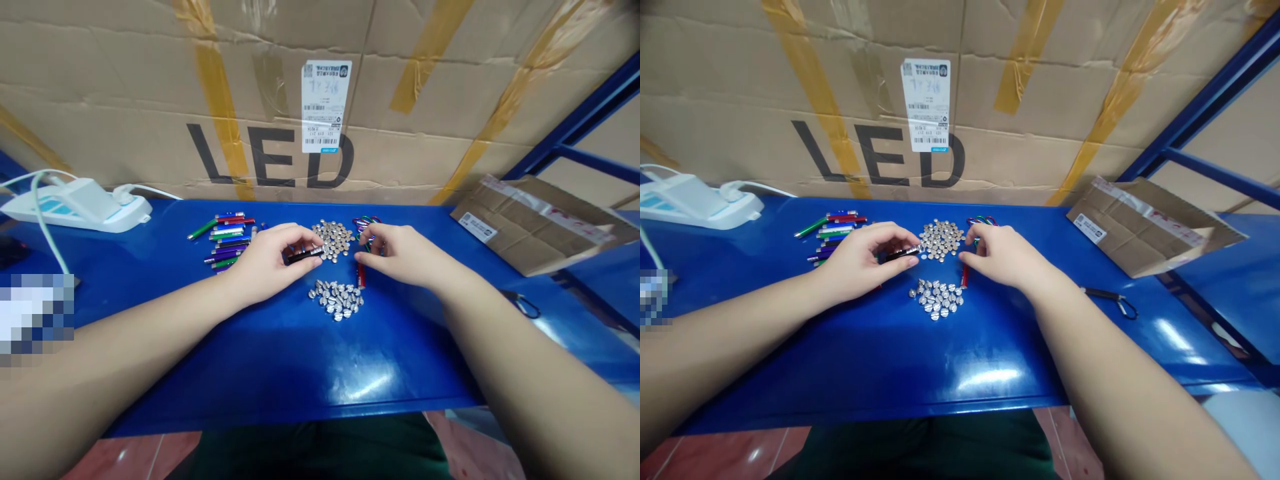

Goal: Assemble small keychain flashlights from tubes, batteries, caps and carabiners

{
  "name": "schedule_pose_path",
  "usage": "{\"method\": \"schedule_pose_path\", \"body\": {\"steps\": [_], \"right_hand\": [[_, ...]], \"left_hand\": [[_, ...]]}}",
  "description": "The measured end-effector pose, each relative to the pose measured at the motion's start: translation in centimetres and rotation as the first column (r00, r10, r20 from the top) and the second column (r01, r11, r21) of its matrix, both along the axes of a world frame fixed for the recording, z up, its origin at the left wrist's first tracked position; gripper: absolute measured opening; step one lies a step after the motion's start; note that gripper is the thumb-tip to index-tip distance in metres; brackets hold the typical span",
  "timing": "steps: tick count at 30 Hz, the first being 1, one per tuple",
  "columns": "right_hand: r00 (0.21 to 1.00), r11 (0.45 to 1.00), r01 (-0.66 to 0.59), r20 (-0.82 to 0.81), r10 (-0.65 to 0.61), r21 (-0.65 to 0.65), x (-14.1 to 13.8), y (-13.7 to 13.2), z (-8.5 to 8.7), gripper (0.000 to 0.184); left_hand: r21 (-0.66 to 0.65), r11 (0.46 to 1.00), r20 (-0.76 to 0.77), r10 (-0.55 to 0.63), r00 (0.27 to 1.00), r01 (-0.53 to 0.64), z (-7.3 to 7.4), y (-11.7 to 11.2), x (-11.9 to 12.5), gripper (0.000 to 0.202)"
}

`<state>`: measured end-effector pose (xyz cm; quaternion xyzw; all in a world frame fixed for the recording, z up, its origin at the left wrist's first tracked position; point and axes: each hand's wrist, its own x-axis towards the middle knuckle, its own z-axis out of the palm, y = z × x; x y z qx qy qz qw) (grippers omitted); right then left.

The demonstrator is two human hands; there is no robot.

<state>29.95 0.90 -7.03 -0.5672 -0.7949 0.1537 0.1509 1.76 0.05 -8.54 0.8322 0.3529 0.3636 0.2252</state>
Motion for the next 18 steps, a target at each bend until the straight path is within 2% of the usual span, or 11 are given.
{"method": "schedule_pose_path", "body": {"steps": [3,6,9,13,16,18], "right_hand": [[0.983,0.992,-0.115,-0.142,0.120,0.042,-1.1,-0.8,0.0,0.017],[0.881,0.957,-0.286,-0.385,0.277,0.034,-2.0,-1.3,-0.1,0.021],[0.793,0.916,-0.401,-0.491,0.361,0.024,-2.9,-1.8,-0.1,0.025],[0.786,0.908,-0.419,-0.503,0.359,-0.009,-3.4,-1.9,-0.2,0.028],[0.755,0.891,-0.444,-0.574,0.316,-0.093,-3.3,-1.7,-0.3,0.032],[0.728,0.870,-0.456,-0.641,0.244,-0.187,-3.3,-1.6,-0.3,0.035]], "left_hand": [[0.052,0.998,-0.017,-0.027,0.999,0.028,0.1,-0.1,0.0,0.020],[0.107,0.992,-0.012,-0.063,0.998,0.064,0.2,-0.3,0.1,0.018],[0.154,0.982,-0.017,-0.105,0.994,0.106,0.4,-0.6,0.3,0.015],[0.219,0.968,-0.061,-0.111,0.992,0.122,0.4,-0.8,0.3,0.014],[0.292,0.948,-0.110,-0.096,0.989,0.125,0.4,-0.8,0.2,0.015],[0.345,0.927,-0.176,-0.090,0.980,0.147,0.4,-0.8,0.1,0.018]]}}
